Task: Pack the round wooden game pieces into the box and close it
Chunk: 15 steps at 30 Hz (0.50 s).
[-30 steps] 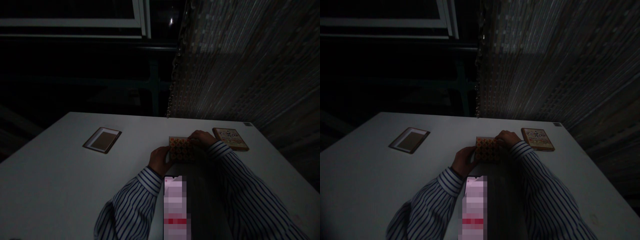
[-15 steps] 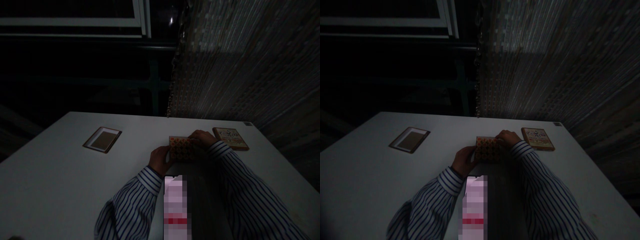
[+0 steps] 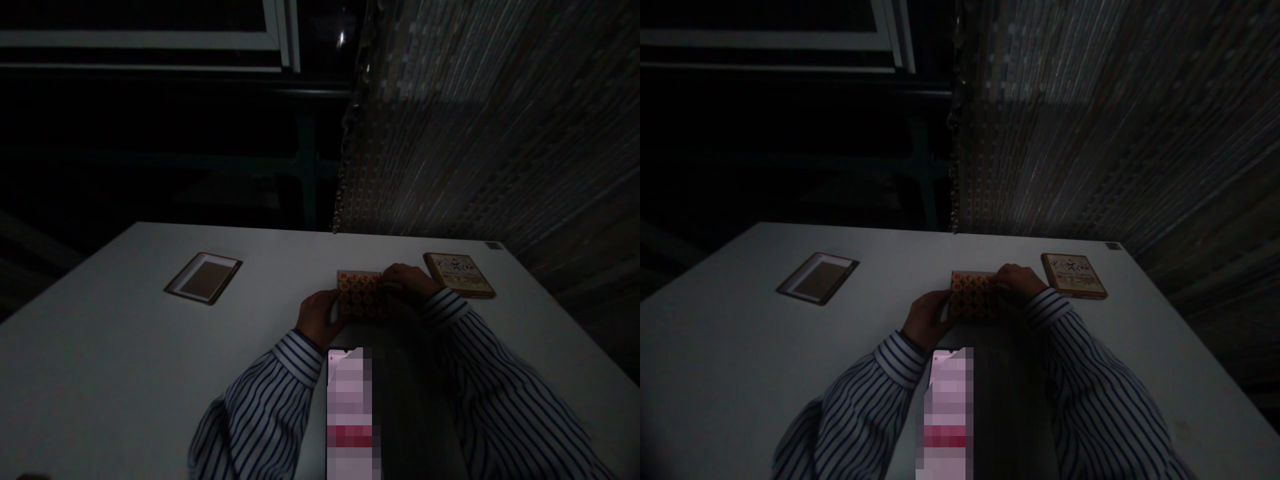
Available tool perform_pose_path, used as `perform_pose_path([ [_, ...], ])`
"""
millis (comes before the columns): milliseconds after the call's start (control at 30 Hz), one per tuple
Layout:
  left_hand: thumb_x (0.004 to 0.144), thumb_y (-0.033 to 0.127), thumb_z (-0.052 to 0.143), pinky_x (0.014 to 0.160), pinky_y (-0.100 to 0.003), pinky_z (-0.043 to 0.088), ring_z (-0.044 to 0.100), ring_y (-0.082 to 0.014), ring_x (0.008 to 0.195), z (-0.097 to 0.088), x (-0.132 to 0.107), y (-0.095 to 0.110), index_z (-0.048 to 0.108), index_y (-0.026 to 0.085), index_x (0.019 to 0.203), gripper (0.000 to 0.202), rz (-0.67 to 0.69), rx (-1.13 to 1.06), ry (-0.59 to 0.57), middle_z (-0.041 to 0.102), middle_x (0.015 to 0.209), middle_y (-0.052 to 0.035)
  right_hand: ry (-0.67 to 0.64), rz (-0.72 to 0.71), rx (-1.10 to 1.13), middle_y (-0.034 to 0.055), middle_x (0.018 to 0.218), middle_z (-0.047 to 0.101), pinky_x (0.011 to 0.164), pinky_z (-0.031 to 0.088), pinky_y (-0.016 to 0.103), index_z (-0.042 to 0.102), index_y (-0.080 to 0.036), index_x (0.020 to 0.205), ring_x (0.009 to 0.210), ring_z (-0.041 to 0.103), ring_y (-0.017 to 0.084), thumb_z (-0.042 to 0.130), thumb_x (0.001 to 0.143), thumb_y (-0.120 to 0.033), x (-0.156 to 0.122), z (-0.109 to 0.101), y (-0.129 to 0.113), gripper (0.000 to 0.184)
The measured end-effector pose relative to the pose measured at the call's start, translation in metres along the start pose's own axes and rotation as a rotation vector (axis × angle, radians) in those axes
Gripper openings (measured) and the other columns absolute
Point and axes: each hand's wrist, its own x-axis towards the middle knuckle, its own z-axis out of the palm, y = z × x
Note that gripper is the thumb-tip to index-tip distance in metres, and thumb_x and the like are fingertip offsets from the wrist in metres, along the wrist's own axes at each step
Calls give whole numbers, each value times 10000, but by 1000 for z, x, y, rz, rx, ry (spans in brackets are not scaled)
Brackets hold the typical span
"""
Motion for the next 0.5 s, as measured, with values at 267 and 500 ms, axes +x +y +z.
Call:
perform_pose_path([
  [267, 683, 316, 627, 880, -392, 421, 544, -232, 1007, 2, 0, -1, 512, 172, 1134, 487, -24, 16, 4, 608, 1089, -70, -42, -7, -13, 89, 1020, 602, 736, 429, 305, 639, -214, 1002, 904, 551, 201, 523, 780, -285, 4, 3, 0, 260],
  [500, 684, 307, 626, 879, -378, 420, 545, -224, 1003, 2, 0, -1, 507, 175, 1141, 491, 3, 6, 10, 606, 1093, -66, -9, -16, 12, 81, 989, 610, 726, 431, 306, 645, -222, 981, 883, 559, 199, 539, 770, -280, 3, 6, 0, 243],
])
